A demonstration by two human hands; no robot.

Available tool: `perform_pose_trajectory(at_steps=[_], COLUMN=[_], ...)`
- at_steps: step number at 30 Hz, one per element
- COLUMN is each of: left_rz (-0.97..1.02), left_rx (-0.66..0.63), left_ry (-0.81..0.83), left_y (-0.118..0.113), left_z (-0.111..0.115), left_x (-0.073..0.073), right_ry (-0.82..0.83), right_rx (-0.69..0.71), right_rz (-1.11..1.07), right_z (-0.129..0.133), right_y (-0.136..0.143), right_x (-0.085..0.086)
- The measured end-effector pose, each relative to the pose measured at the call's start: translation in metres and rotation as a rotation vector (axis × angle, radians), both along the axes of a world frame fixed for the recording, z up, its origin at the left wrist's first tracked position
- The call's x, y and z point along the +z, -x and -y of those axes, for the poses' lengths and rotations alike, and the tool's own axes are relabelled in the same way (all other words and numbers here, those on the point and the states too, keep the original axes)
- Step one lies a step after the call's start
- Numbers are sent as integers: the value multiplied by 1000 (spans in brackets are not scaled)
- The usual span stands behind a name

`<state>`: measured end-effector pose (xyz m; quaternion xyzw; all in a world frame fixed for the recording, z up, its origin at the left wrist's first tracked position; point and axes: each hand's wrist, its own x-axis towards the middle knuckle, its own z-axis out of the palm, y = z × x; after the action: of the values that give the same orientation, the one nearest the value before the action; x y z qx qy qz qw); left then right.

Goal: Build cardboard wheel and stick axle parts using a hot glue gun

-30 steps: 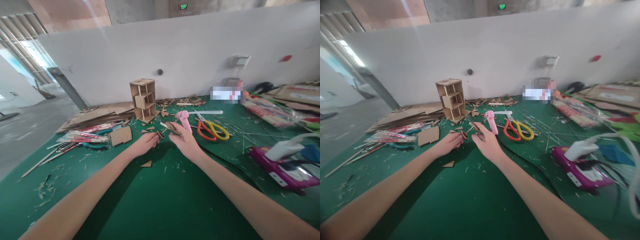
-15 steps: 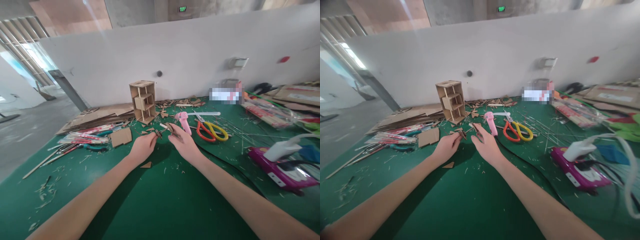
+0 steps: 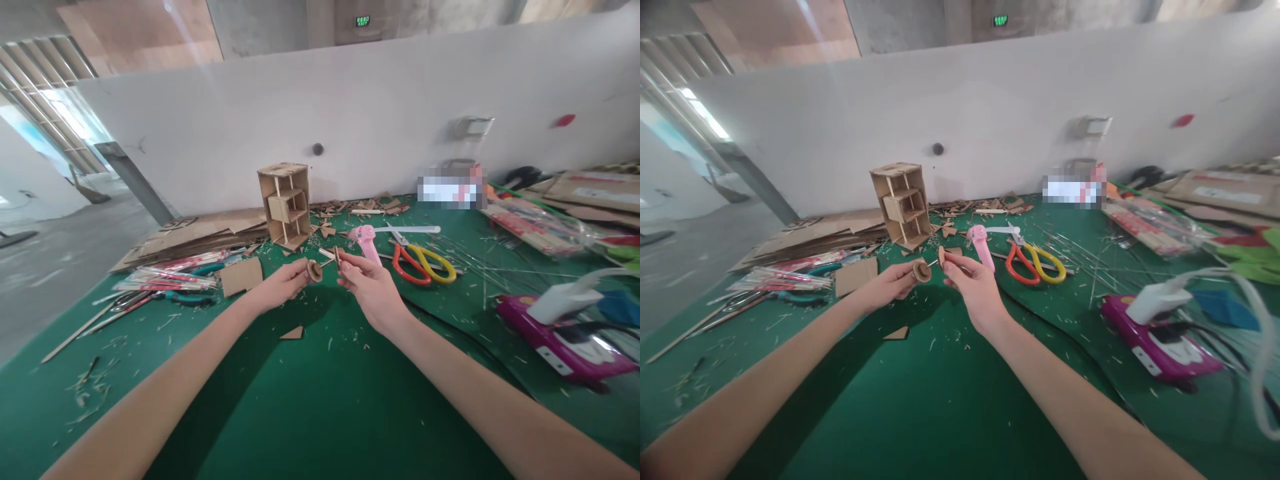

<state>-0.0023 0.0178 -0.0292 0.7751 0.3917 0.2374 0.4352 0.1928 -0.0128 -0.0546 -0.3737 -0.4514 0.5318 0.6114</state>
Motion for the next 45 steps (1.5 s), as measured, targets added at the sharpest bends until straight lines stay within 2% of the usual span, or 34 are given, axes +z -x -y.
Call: perform_pose_trajectory(at_steps=[2, 4, 12, 22, 30, 36, 39, 45], left_rz=[83, 115, 59, 204, 301, 382, 419, 488], left_rx=[-15, -28, -94, -124, -143, -188, -204, -218], left_ry=[44, 66, 148, 203, 278, 371, 425, 515], left_y=[-3, -1, 5, 7, 2, 0, -1, 0], left_z=[0, -2, -3, -7, -5, -2, 1, 1], left_x=[-12, -16, -5, -13, -15, -14, -12, -16], right_ry=[-22, -43, -80, -39, 74, 95, 37, -124], right_rx=[33, 71, 209, 252, 281, 387, 375, 221], right_rz=[-40, -41, 3, -131, -331, -383, -301, -118], right_z=[1, 3, 12, 13, 19, 20, 20, 20], right_y=[1, 0, -7, 3, 3, 0, -1, 7], right_x=[0, 2, 21, 18, 27, 31, 30, 28])
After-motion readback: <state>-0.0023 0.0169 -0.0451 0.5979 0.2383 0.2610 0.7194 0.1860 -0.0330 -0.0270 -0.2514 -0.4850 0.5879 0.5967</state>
